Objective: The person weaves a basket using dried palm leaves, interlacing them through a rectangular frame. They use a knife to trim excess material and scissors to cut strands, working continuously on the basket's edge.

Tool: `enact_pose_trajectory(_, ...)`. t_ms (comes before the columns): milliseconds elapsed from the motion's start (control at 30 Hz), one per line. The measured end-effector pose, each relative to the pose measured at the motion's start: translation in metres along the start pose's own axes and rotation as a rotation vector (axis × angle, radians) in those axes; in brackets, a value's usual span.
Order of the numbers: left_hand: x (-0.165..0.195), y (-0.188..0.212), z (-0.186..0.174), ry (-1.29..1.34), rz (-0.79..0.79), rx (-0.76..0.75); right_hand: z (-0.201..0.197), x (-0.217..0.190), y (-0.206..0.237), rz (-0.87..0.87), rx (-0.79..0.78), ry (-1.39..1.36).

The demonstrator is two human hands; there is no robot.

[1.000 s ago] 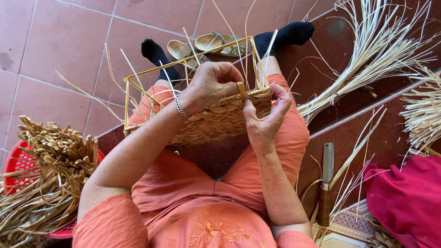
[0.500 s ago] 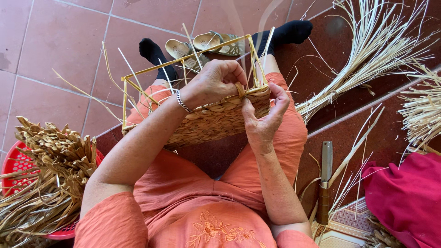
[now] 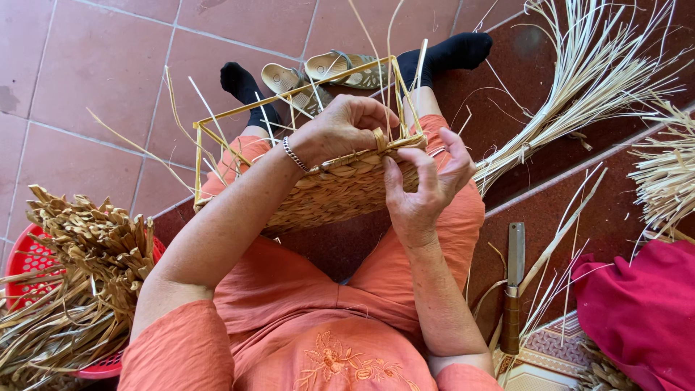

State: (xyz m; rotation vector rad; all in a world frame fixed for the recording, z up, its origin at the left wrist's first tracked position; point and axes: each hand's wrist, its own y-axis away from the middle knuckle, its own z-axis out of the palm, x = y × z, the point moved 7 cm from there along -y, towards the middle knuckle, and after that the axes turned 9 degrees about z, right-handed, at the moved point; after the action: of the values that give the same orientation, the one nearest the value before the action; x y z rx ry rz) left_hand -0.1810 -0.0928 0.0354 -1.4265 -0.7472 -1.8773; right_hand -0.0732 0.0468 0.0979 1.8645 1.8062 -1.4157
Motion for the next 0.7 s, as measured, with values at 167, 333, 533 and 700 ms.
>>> enact_pose_trajectory(167, 0.001, 0.005, -0.005, 0.039, -0.015, -0.031, -0.005, -0.023, -0.007, -0.109, -0.008, 0.14)
enact_pose_trajectory(333, 0.0, 0.007, -0.009, -0.099, -0.042, 0.007, 0.001, -0.026, -0.016, -0.127, -0.074, 0.134)
enact_pose_trajectory(533, 0.025, 0.026, -0.014, -0.01, -0.011, -0.062, -0.001, -0.01, -0.024, -0.157, -0.095, -0.028)
enact_pose_trajectory(700, 0.036, 0.036, -0.007, -0.419, 0.056, 0.011, -0.018, 0.008, -0.001, 0.0, -0.174, -0.165)
